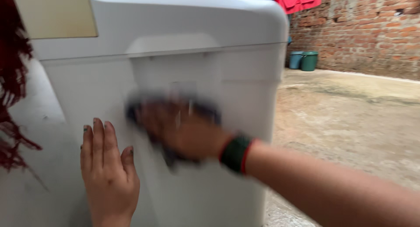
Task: The person wipes the exterior of a washing machine with a cloth, cleaning the lid, control panel, sides, and lower front panel.
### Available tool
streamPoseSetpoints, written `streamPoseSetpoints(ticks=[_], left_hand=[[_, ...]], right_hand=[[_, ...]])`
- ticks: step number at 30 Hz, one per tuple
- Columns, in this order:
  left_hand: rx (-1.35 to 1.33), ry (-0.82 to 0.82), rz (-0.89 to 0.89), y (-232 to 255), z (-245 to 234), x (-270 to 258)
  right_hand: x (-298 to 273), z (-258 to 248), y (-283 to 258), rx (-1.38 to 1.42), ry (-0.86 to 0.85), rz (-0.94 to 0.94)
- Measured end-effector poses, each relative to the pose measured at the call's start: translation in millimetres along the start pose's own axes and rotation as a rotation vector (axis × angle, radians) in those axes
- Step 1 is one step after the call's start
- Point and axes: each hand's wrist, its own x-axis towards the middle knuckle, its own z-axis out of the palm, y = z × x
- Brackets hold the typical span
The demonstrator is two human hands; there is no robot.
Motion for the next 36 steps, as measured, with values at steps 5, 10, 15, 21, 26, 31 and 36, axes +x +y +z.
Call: streamPoseSetpoints(ticks=[5, 10, 15, 21, 26, 31, 36], left_hand=[[-0.102, 0.057, -0.038, -4.3, 1.0, 0.0], [-0.141, 0.019, -0.029, -7.2, 6.7, -8.1], [-0.189, 0.005, -0.016, -3.7, -16.1, 3.7], [-0.191, 0.006, -0.05, -19.5, -44.1, 11.7], [-0.141, 0.017, -0.067, -41.6, -37.2, 2.3], [-0.213, -0.023, -0.11, -57.5, -18.6, -20.8], [-0.198, -0.078, -0.102, -63.2, -13.7, -41.3]], right_hand=[[55.1, -6.6, 58.1, -0.2, 0.215, 0.009], [34.1, 13.4, 11.8, -0.078, 0.078, 0.089], [-11.8, 23.4, -36.5, 0.119, -0.159, -0.067], [24.1, 37.7, -24.4, 0.021, -0.058, -0.207], [101.3, 24.3, 18.7, -0.089, 0.283, -0.025], [71.2, 54.2, -42.5, -0.019, 0.161, 0.125], [-14.3, 71.3, -115.4, 0.198, -0.096, -0.017]])
